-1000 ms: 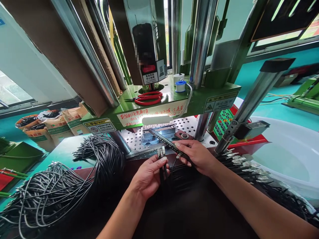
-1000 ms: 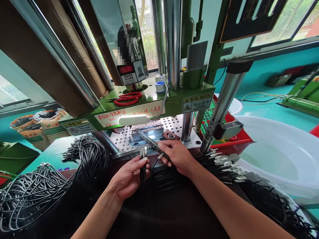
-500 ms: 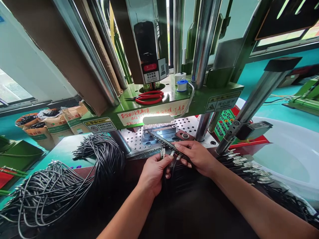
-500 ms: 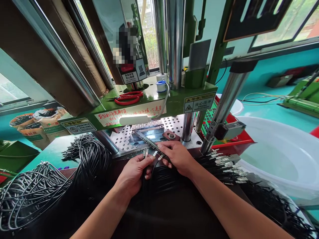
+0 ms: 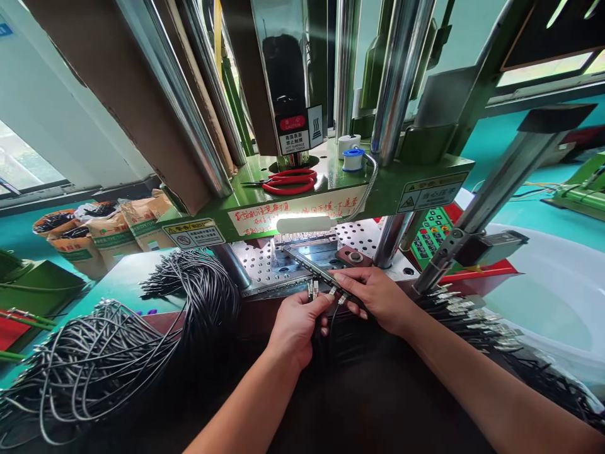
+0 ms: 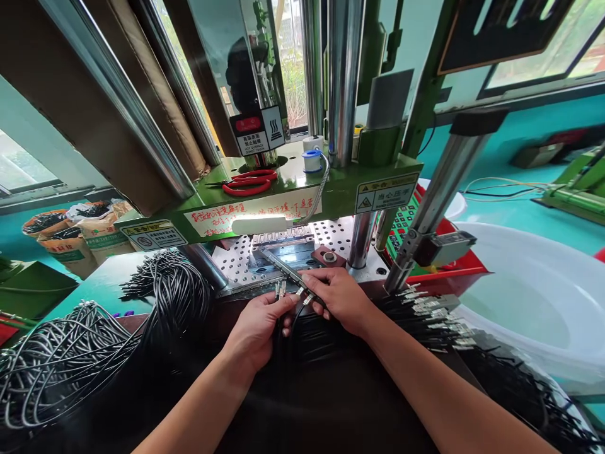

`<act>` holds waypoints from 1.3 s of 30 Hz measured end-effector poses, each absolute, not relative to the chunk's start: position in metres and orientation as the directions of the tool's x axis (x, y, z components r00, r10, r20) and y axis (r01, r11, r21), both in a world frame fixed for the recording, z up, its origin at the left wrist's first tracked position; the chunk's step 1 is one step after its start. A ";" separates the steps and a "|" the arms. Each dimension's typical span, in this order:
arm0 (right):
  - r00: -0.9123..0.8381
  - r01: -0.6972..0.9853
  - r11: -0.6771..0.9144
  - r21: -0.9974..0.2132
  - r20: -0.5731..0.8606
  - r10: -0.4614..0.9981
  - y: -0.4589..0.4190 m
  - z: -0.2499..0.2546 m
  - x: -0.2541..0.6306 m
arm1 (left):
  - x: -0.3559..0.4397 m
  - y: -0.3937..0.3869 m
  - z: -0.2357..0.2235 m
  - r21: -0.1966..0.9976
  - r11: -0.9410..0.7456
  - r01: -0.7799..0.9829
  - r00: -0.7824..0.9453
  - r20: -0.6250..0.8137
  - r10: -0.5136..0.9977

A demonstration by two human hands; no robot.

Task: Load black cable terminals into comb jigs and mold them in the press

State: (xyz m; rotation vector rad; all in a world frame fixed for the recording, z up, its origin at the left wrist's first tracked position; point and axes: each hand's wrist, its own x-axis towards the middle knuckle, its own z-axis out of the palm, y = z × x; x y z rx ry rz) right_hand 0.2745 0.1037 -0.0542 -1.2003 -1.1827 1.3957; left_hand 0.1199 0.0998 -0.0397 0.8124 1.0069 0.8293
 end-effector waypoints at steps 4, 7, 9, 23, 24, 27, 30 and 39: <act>-0.100 0.030 -0.112 -0.993 -0.114 0.988 0.102 -0.053 0.273 | 0.120 0.101 -0.041 0.853 0.469 -0.230 0.284 -0.403 0.870; -0.112 0.010 -0.118 -0.993 -0.118 0.987 0.102 -0.052 0.272 | 0.118 0.100 -0.042 0.842 0.476 -0.253 0.292 -0.403 0.868; -0.099 -0.050 -0.140 -0.989 -0.135 0.986 0.103 -0.051 0.275 | 0.114 0.100 -0.040 0.826 0.500 -0.259 0.310 -0.420 0.853; -0.155 -0.117 -0.194 -0.974 -0.175 0.972 0.103 -0.049 0.281 | 0.106 0.107 -0.040 0.876 0.436 -0.206 0.235 -0.388 0.891; -0.160 -0.111 -0.193 -0.975 -0.174 0.972 0.103 -0.049 0.281 | 0.107 0.106 -0.041 0.889 0.420 -0.184 0.243 -0.373 0.895; -0.173 -0.095 -0.190 -0.977 -0.171 0.970 0.102 -0.050 0.281 | 0.109 0.104 -0.042 0.902 0.408 -0.143 0.257 -0.364 0.895; -0.179 -0.085 -0.190 -0.978 -0.172 0.969 0.102 -0.050 0.280 | 0.108 0.104 -0.043 0.902 0.410 -0.137 0.265 -0.365 0.892; -0.195 -0.009 -0.165 -0.986 -0.160 0.968 0.102 -0.051 0.280 | 0.106 0.106 -0.044 0.890 0.437 -0.132 0.278 -0.390 0.878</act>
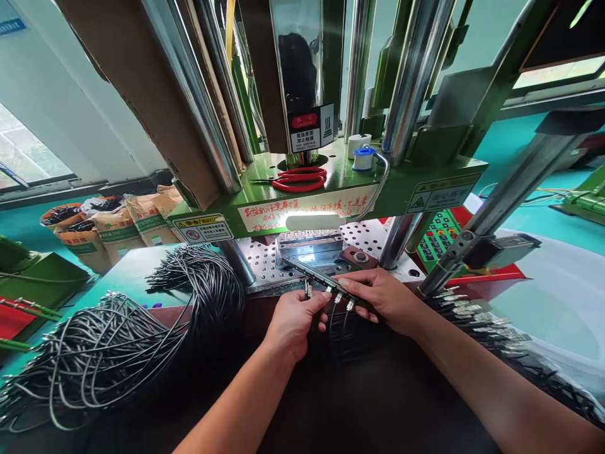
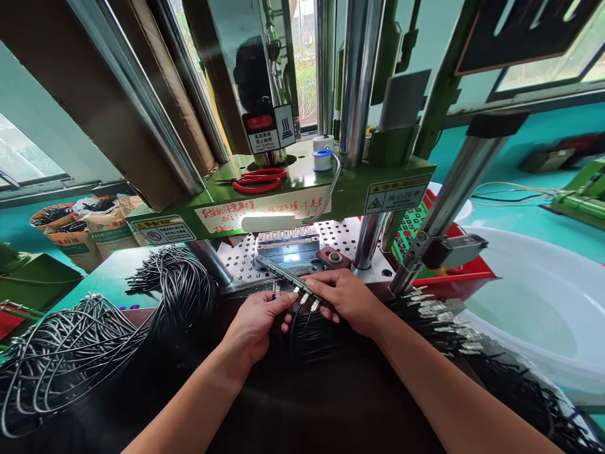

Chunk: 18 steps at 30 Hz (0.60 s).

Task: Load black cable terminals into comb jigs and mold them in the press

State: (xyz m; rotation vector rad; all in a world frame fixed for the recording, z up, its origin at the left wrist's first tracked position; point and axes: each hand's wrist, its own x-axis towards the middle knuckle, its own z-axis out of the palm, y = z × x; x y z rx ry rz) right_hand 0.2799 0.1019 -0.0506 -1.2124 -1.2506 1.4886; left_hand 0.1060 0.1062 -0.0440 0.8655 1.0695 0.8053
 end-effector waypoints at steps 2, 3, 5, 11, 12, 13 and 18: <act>-0.205 0.010 -0.151 -0.988 -0.150 0.967 0.101 -0.052 0.279 | 0.105 0.107 -0.044 0.877 0.458 -0.141 0.277 -0.410 0.869; -0.214 0.022 -0.141 -0.990 -0.142 0.966 0.101 -0.053 0.278 | 0.105 0.108 -0.044 0.871 0.469 -0.146 0.275 -0.419 0.865; -0.233 0.046 -0.119 -0.992 -0.126 0.964 0.100 -0.055 0.276 | 0.106 0.108 -0.045 0.865 0.477 -0.157 0.265 -0.428 0.864; -0.190 -0.048 -0.179 -0.983 -0.167 0.968 0.101 -0.051 0.279 | 0.101 0.105 -0.040 0.894 0.417 -0.163 0.219 -0.379 0.899; -0.178 -0.064 -0.197 -0.978 -0.183 0.967 0.101 -0.049 0.281 | 0.097 0.103 -0.038 0.900 0.401 -0.172 0.197 -0.368 0.909; -0.168 -0.075 -0.213 -0.974 -0.198 0.966 0.101 -0.047 0.283 | 0.093 0.101 -0.035 0.897 0.399 -0.193 0.190 -0.364 0.912; -0.166 -0.104 -0.237 -0.966 -0.218 0.962 0.103 -0.045 0.286 | 0.072 0.098 -0.023 0.800 0.505 -0.324 0.284 -0.427 0.859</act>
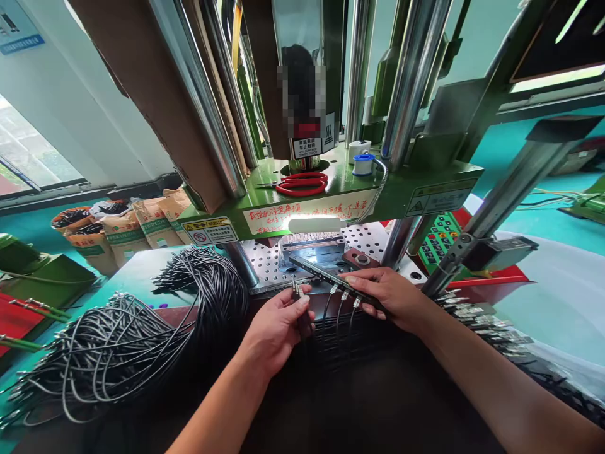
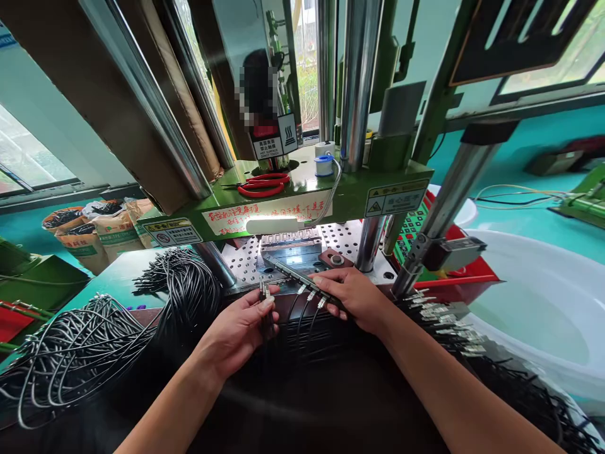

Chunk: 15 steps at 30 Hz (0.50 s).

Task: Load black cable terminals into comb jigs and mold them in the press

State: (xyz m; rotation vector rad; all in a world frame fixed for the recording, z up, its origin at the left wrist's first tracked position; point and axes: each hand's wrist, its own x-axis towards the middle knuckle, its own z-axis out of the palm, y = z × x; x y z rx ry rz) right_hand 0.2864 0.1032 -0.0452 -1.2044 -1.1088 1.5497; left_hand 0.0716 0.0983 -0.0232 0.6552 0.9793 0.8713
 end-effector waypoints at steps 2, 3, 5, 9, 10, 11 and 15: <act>-0.179 -0.105 -0.227 -0.968 -0.206 0.962 0.104 -0.047 0.286 | 0.073 0.104 -0.024 0.795 0.496 -0.349 0.257 -0.427 0.867; -0.186 -0.105 -0.220 -0.970 -0.198 0.962 0.104 -0.048 0.286 | 0.076 0.107 -0.025 0.794 0.492 -0.356 0.255 -0.424 0.869; -0.202 -0.104 -0.209 -0.972 -0.185 0.962 0.104 -0.049 0.285 | 0.084 0.114 -0.030 0.793 0.500 -0.350 0.281 -0.420 0.863; -0.216 -0.099 -0.199 -0.975 -0.174 0.961 0.103 -0.050 0.286 | 0.097 0.118 -0.039 0.803 0.514 -0.303 0.324 -0.421 0.847; -0.219 -0.096 -0.197 -0.976 -0.173 0.960 0.103 -0.050 0.286 | 0.098 0.118 -0.040 0.808 0.509 -0.297 0.326 -0.416 0.849; -0.222 -0.093 -0.197 -0.976 -0.173 0.960 0.103 -0.050 0.286 | 0.098 0.117 -0.041 0.812 0.504 -0.293 0.329 -0.410 0.851; -0.229 -0.077 -0.205 -0.976 -0.183 0.956 0.103 -0.050 0.285 | 0.096 0.116 -0.043 0.821 0.489 -0.293 0.342 -0.388 0.856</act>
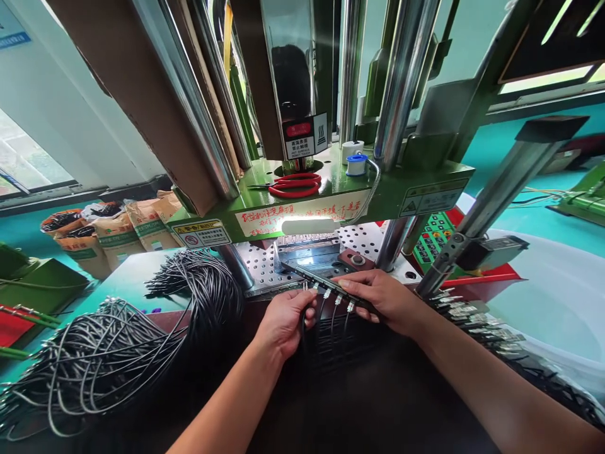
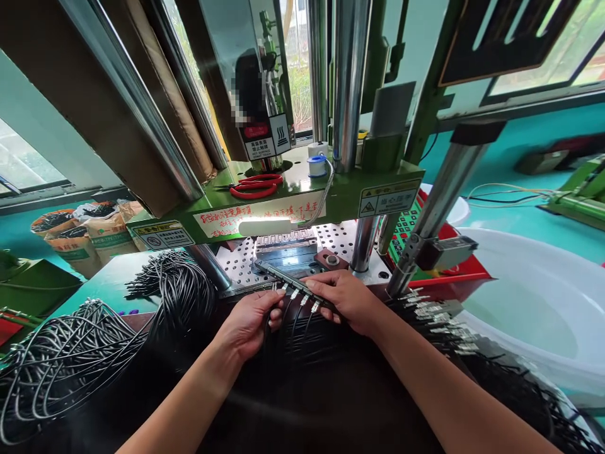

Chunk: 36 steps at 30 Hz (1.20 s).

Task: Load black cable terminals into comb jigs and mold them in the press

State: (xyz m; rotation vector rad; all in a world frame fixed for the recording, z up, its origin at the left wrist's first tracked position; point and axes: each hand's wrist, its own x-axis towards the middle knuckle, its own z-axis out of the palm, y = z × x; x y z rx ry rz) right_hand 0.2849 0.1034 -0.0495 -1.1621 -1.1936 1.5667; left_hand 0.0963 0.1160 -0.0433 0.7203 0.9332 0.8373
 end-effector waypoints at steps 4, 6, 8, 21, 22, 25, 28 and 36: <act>-0.244 -0.061 -0.198 -0.978 -0.178 0.953 0.104 -0.051 0.284 | 0.096 0.116 -0.044 0.822 0.487 -0.296 0.336 -0.388 0.858; -0.257 -0.052 -0.190 -0.980 -0.171 0.951 0.103 -0.051 0.284 | 0.096 0.117 -0.044 0.818 0.491 -0.298 0.333 -0.393 0.857; -0.265 -0.041 -0.181 -0.983 -0.164 0.950 0.103 -0.051 0.284 | 0.096 0.117 -0.045 0.813 0.497 -0.304 0.333 -0.398 0.855; -0.235 -0.088 -0.239 -0.967 -0.213 0.948 0.102 -0.042 0.290 | 0.081 0.117 -0.040 0.772 0.558 -0.303 0.379 -0.439 0.814; -0.222 -0.091 -0.248 -0.965 -0.223 0.949 0.102 -0.040 0.291 | 0.079 0.118 -0.040 0.773 0.557 -0.303 0.368 -0.444 0.817; -0.206 -0.091 -0.254 -0.963 -0.231 0.951 0.102 -0.037 0.292 | 0.078 0.120 -0.041 0.796 0.527 -0.297 0.325 -0.434 0.840; -0.225 -0.079 -0.249 -0.965 -0.226 0.948 0.102 -0.038 0.292 | 0.084 0.121 -0.044 0.838 0.468 -0.280 0.261 -0.402 0.877; -0.306 -0.041 -0.216 -0.976 -0.194 0.932 0.102 -0.041 0.294 | 0.092 0.118 -0.046 0.892 0.386 -0.235 0.148 -0.360 0.921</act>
